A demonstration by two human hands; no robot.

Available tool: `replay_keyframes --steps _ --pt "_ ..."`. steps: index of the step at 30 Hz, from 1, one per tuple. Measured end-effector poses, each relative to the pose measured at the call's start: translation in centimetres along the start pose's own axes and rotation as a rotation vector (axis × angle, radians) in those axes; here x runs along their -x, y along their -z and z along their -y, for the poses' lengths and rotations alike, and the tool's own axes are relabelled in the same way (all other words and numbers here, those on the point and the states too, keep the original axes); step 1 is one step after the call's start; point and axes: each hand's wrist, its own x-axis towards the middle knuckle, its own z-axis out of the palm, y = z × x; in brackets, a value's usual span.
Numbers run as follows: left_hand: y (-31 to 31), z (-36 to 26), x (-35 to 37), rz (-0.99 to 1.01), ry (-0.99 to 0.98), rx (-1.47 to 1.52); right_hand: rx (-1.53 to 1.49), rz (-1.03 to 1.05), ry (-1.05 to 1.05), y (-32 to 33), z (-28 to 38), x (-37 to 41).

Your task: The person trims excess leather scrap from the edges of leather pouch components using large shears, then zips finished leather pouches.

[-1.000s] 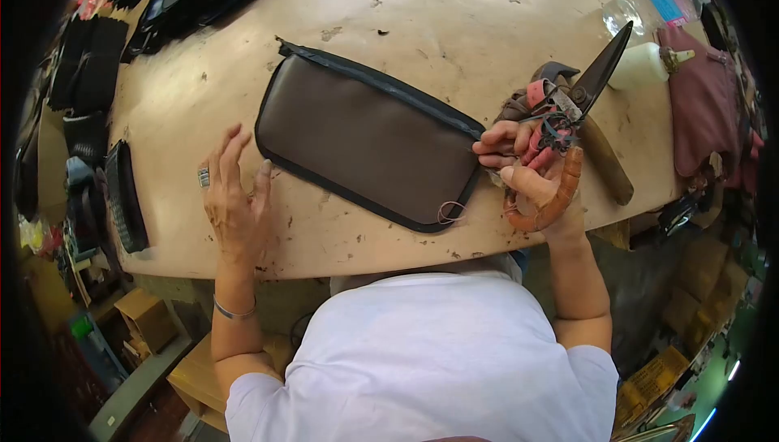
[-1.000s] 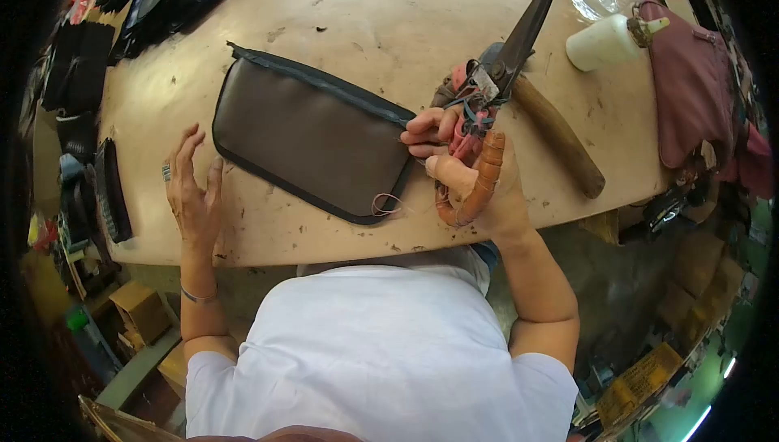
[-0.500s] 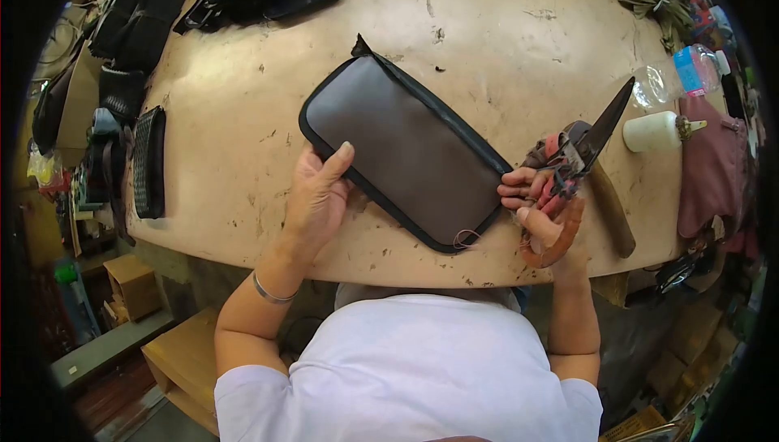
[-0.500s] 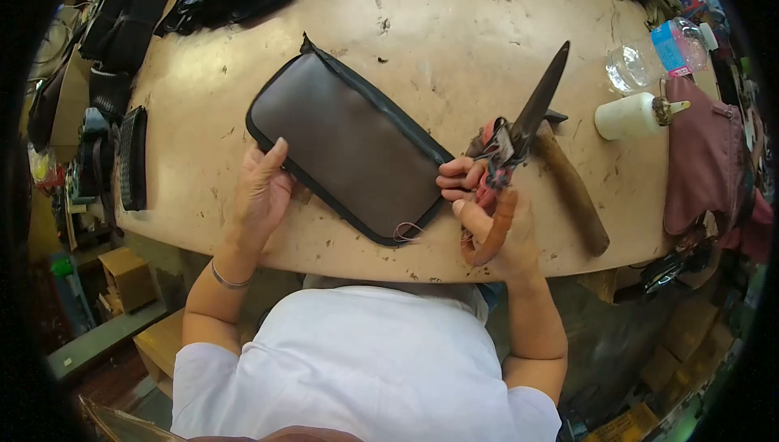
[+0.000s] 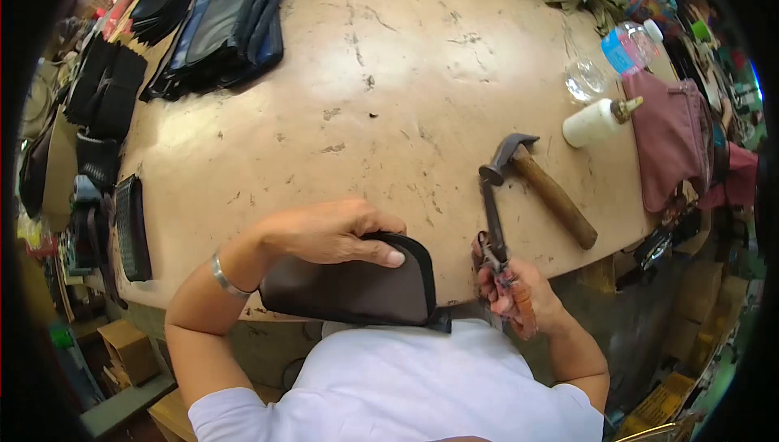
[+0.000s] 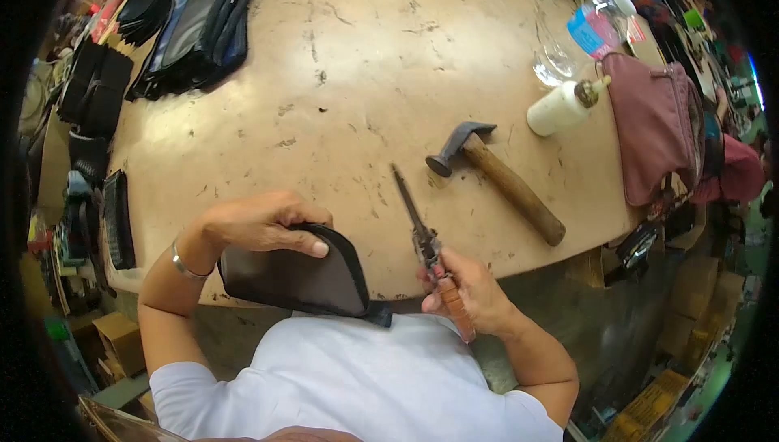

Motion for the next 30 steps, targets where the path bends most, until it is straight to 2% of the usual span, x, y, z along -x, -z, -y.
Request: replay_keyframes --steps 2,5,7,10,11,13,30 --pt "-0.5 0.4 -1.1 0.006 0.043 0.149 0.096 0.068 0.005 -0.1 0.5 0.8" --pt "-2.0 0.9 -1.9 -0.121 -0.14 0.414 0.157 0.107 -0.012 -0.3 0.6 2.0" --pt "-2.2 1.3 -1.9 -0.171 -0.092 0.485 0.125 0.122 -0.041 -0.7 0.8 2.3" --pt "-2.1 1.2 -1.6 -0.207 -0.026 0.571 0.311 0.108 0.099 -1.0 0.9 2.4" --pt "-2.1 1.0 -1.4 -0.209 -0.005 0.596 0.293 0.109 0.058 -1.2 1.1 2.5" --pt "-2.1 0.7 -1.2 -0.229 -0.045 0.614 0.26 0.108 -0.02 -1.6 1.8 2.5" --pt "-2.7 1.7 -1.2 -0.277 -0.127 0.674 0.376 0.166 -0.041 -1.7 1.5 2.2"
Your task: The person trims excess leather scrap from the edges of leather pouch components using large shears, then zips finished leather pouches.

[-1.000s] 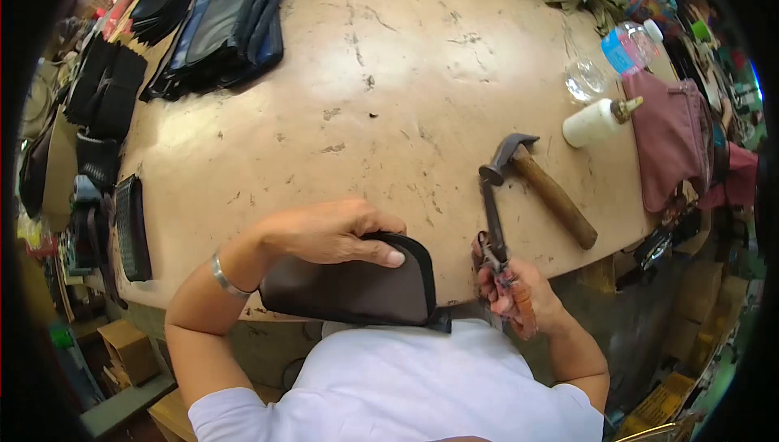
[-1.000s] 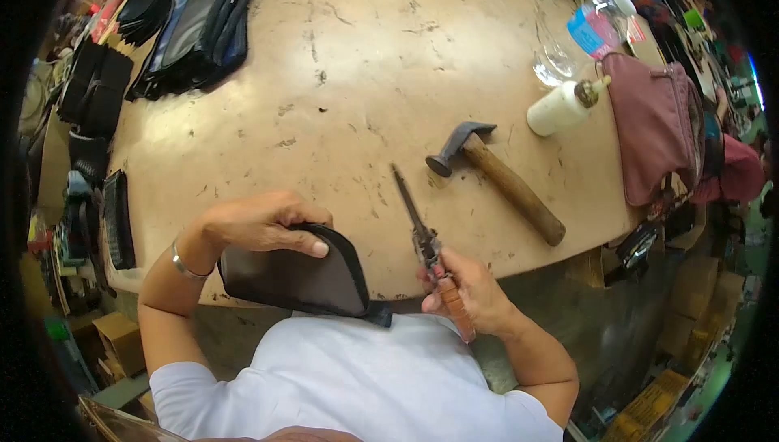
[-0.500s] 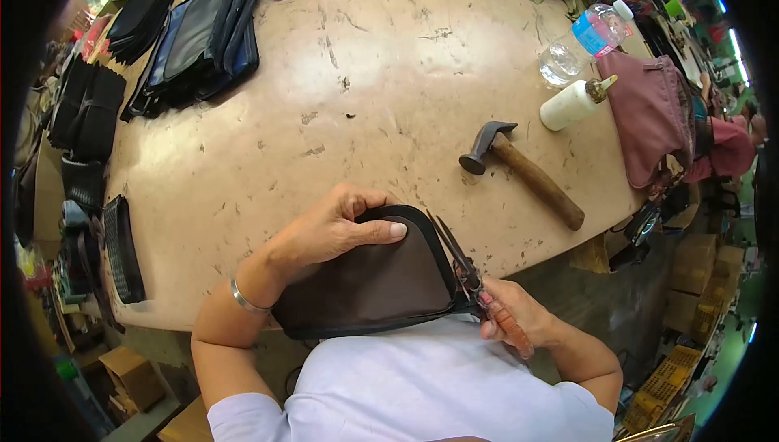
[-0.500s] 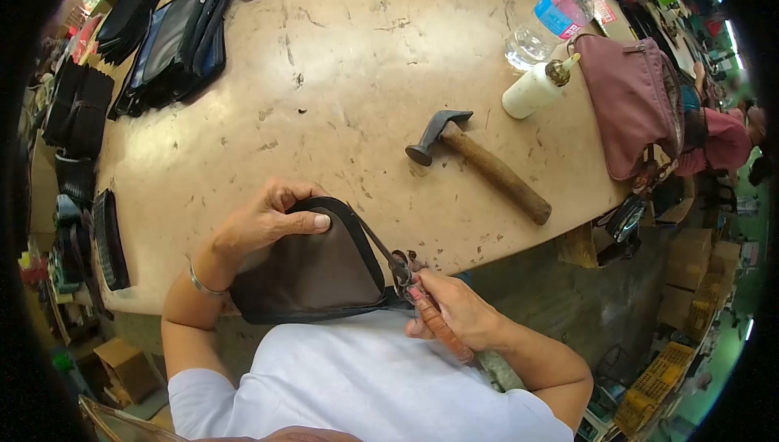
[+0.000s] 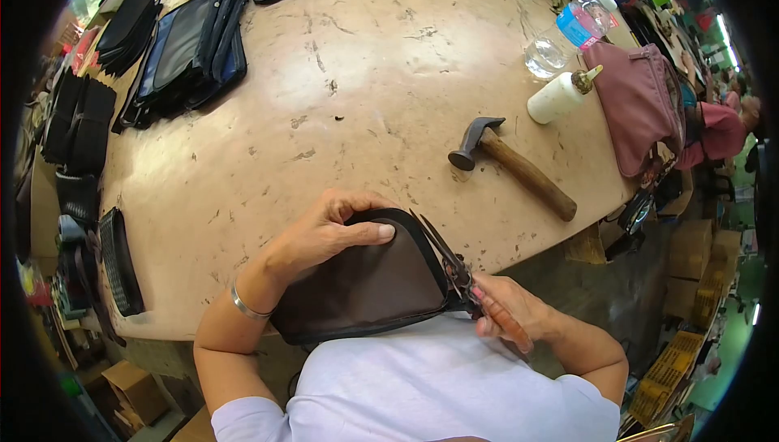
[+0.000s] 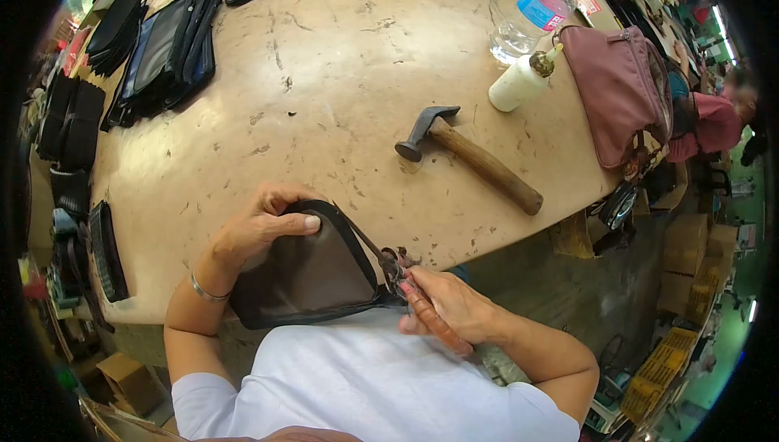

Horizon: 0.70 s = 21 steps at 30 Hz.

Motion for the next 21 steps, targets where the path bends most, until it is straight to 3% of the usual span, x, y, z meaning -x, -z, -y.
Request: replay_keyframes --steps 13,16,21 --pt "-0.6 -0.3 0.3 -0.052 0.003 -0.056 0.134 -0.047 0.012 -0.3 0.8 -0.1" --pt "-0.5 -0.3 0.2 -0.06 -0.001 -0.077 0.14 -0.052 -0.069 -0.2 1.4 -0.3" --pt "-0.6 -0.4 0.2 -0.067 0.01 -0.054 0.059 -0.088 0.018 -0.6 1.0 -0.6"
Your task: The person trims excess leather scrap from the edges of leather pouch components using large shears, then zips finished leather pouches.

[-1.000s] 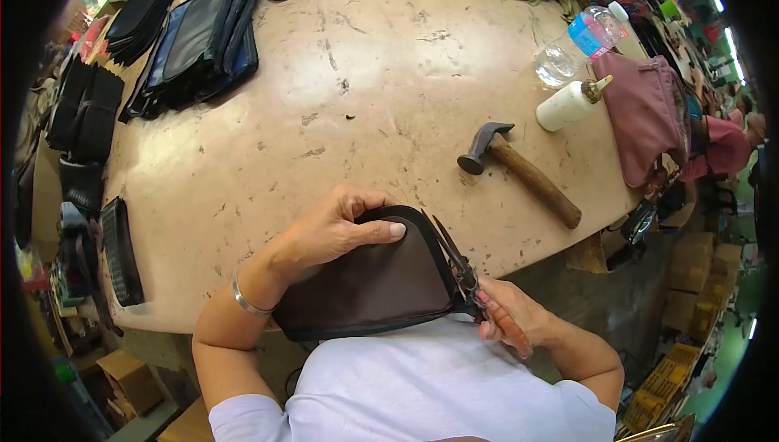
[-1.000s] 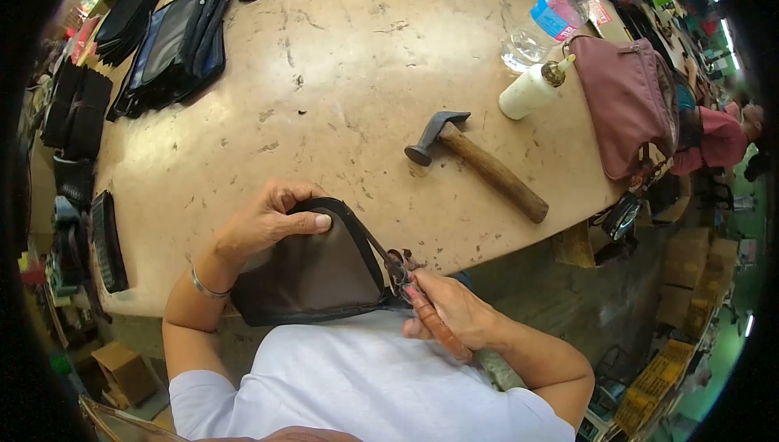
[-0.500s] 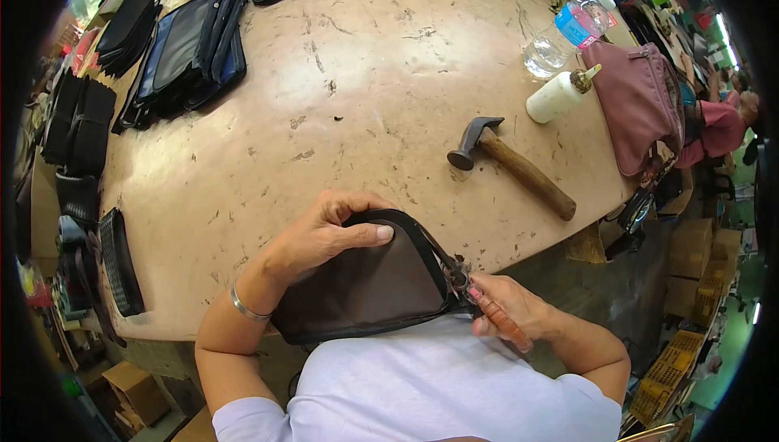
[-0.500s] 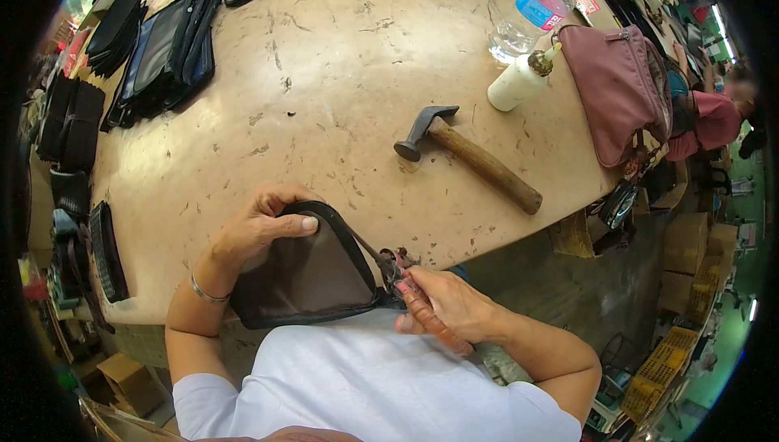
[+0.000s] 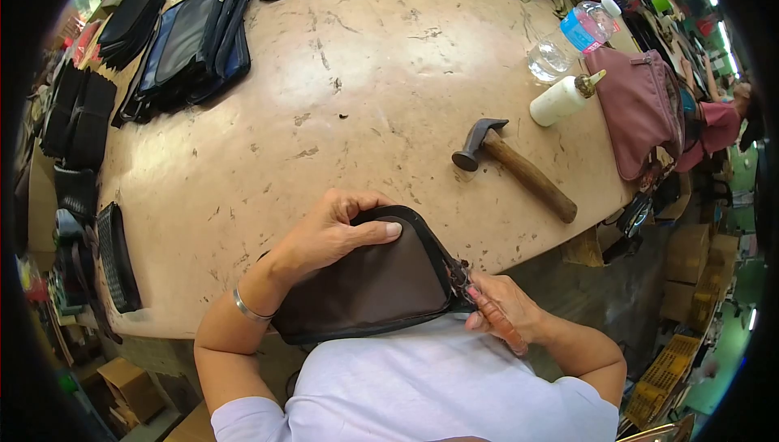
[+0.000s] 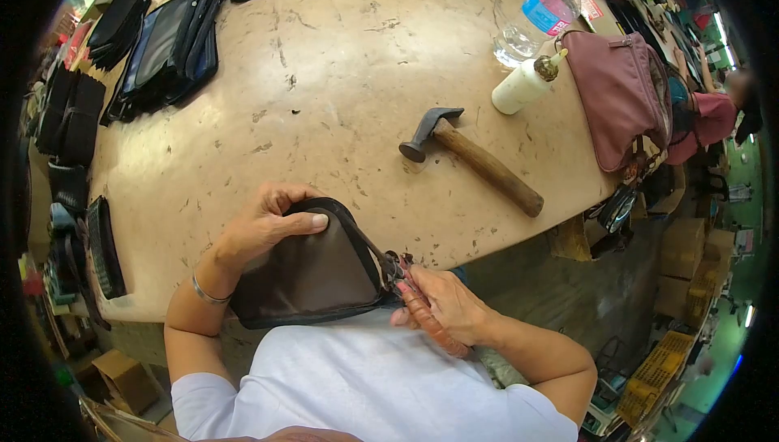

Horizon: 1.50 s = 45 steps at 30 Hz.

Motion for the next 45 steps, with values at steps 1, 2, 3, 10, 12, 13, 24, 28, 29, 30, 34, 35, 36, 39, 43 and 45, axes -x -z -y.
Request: replay_keyframes --steps 1,2,3,10,12,13,24,28,29,30,34,35,36,39,43,45 --pt "0.0 0.1 -0.1 0.0 -0.006 0.001 -0.025 -0.023 0.034 -0.2 -0.1 0.0" --pt "0.0 0.1 -0.1 0.001 -0.013 0.001 -0.043 -0.022 0.011 -0.3 -0.1 0.0" --pt "0.1 0.2 -0.2 0.0 -0.007 -0.012 -0.062 -0.021 -0.012 -0.3 0.0 0.1" --pt "-0.3 0.4 -0.4 0.019 0.021 -0.138 -0.055 -0.012 -0.02 -0.1 0.0 -0.1" --pt "-0.9 -0.1 -0.3 0.03 0.038 -0.125 -0.051 -0.017 0.007 0.0 -0.2 -0.3" --pt "-1.1 -0.3 -0.3 0.024 0.043 -0.088 -0.049 -0.02 0.02 0.0 -0.3 -0.3" --pt "-0.7 0.6 -0.8 0.078 0.057 -0.111 -0.058 0.121 -0.083 1.5 -1.1 0.0" --pt "-1.2 0.3 -0.8 0.103 0.055 -0.078 -0.058 0.088 -0.003 1.8 -1.2 -0.4" --pt "-1.1 0.4 -0.8 0.104 0.046 -0.072 -0.051 0.099 -0.017 1.9 -1.2 -0.5" --pt "-1.1 0.4 -0.8 0.106 0.039 -0.079 -0.045 0.108 -0.031 2.0 -1.1 -0.5" --pt "-1.0 0.7 -0.9 0.105 0.039 -0.096 -0.019 0.112 -0.081 2.4 -1.2 -0.5" --pt "-1.0 0.8 -0.9 0.103 0.045 -0.098 -0.009 0.116 -0.089 2.6 -1.2 -0.5" --pt "-1.0 0.9 -0.9 0.104 0.043 -0.103 0.001 0.121 -0.096 2.9 -1.2 -0.4" --pt "-1.1 0.9 -1.0 0.11 0.041 -0.115 -0.036 0.129 -0.156 3.5 -0.6 -0.3" --pt "-1.1 1.1 -1.1 0.124 0.041 -0.11 0.037 0.234 -0.167 5.3 0.0 -0.6" --pt "-1.2 1.2 -1.2 0.13 0.041 -0.106 0.094 0.279 -0.153 5.9 0.4 -1.0"
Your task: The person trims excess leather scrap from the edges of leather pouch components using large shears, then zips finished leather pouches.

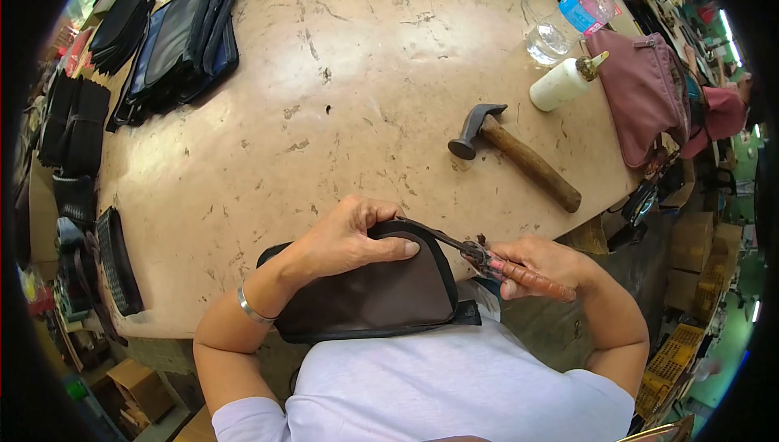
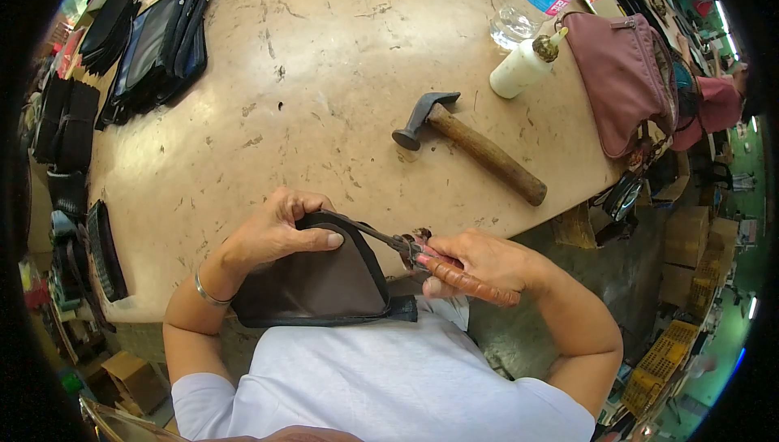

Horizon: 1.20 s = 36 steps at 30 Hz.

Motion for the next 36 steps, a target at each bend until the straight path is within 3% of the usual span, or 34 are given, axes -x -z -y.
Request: replay_keyframes --steps 10,16,22,25,29,34,35,36 --pt "-0.3 -0.2 -0.1 0.009 0.023 0.039 0.142 -0.005 0.058 0.6 -0.2 -0.8" --pt "-0.2 -0.1 -0.3 0.009 0.029 -0.007 0.037 0.031 -0.1 1.5 1.2 -0.5" --pt "-0.1 0.8 -0.7 -0.026 -0.04 -0.033 0.2 0.03 -0.043 2.7 1.9 -0.4" --pt "0.0 0.7 -0.7 -0.025 -0.014 -0.036 0.232 0.056 -0.141 3.3 2.7 -0.3" --pt "0.0 0.8 -0.7 -0.017 -0.007 -0.04 0.277 0.029 -0.123 3.8 2.6 -0.3" --pt "0.8 -1.5 0.0 0.009 0.022 -0.343 0.269 0.031 -0.119 4.2 2.1 -0.3" --pt "1.3 -2.2 0.1 0.017 0.055 -0.392 0.157 0.024 -0.135 3.9 1.9 -0.3" --pt "2.0 -2.6 0.0 0.021 -0.053 -0.456 0.046 0.018 -0.148 3.4 1.7 -0.4"
